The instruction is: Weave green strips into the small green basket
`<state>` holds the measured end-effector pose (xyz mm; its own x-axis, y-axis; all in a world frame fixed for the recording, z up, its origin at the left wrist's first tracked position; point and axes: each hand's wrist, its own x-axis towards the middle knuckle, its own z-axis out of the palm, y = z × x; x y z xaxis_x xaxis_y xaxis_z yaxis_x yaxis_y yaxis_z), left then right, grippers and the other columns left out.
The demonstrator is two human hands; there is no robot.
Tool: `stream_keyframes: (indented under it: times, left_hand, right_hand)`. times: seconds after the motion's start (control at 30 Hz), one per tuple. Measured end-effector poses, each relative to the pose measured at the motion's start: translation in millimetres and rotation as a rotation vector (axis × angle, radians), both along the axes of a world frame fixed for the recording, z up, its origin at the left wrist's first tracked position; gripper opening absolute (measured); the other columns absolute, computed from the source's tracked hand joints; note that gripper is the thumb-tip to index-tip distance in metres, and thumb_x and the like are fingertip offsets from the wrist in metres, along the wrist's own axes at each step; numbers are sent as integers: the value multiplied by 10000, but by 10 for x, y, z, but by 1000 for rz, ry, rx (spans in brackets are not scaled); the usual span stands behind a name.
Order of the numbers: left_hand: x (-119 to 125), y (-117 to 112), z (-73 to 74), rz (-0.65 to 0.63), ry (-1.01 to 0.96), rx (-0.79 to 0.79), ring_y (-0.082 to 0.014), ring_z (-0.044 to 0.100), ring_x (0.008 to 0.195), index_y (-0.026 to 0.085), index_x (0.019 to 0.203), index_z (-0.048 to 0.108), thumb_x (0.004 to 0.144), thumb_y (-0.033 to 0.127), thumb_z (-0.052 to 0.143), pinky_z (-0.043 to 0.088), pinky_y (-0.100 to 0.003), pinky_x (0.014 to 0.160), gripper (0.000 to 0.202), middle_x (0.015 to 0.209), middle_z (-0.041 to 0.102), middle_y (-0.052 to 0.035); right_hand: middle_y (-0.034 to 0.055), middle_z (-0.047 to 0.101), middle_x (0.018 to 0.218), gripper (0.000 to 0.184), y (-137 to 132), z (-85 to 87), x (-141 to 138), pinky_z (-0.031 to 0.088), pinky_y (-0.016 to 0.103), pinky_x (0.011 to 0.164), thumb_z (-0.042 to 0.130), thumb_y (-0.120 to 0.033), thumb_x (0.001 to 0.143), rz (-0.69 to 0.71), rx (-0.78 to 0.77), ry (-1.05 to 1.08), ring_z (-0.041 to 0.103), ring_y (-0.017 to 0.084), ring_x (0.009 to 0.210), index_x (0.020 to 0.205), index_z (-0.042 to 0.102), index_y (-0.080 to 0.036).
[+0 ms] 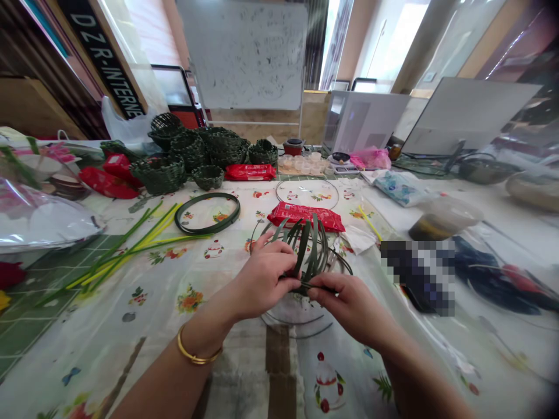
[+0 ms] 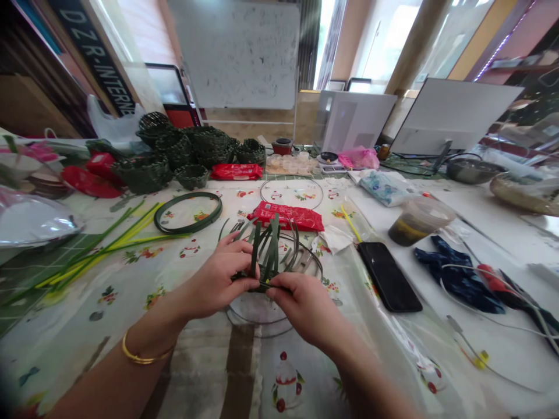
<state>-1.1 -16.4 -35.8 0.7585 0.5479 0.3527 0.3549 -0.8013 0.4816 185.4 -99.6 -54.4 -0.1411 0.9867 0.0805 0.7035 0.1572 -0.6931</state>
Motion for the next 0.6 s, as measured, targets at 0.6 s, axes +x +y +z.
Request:
stream_keyframes:
  times: [0.6]
  left_hand:
    - [27, -14, -129, 154, -87, 704, -167, 564, 832, 176, 764, 548, 863, 107, 517, 258, -419, 946, 125, 691, 638, 25]
  right_hand:
    - [36, 590, 677, 392, -77, 37, 35, 491, 269, 443, 505, -525, 860, -34, -319, 584, 582, 136, 532, 799, 643, -163]
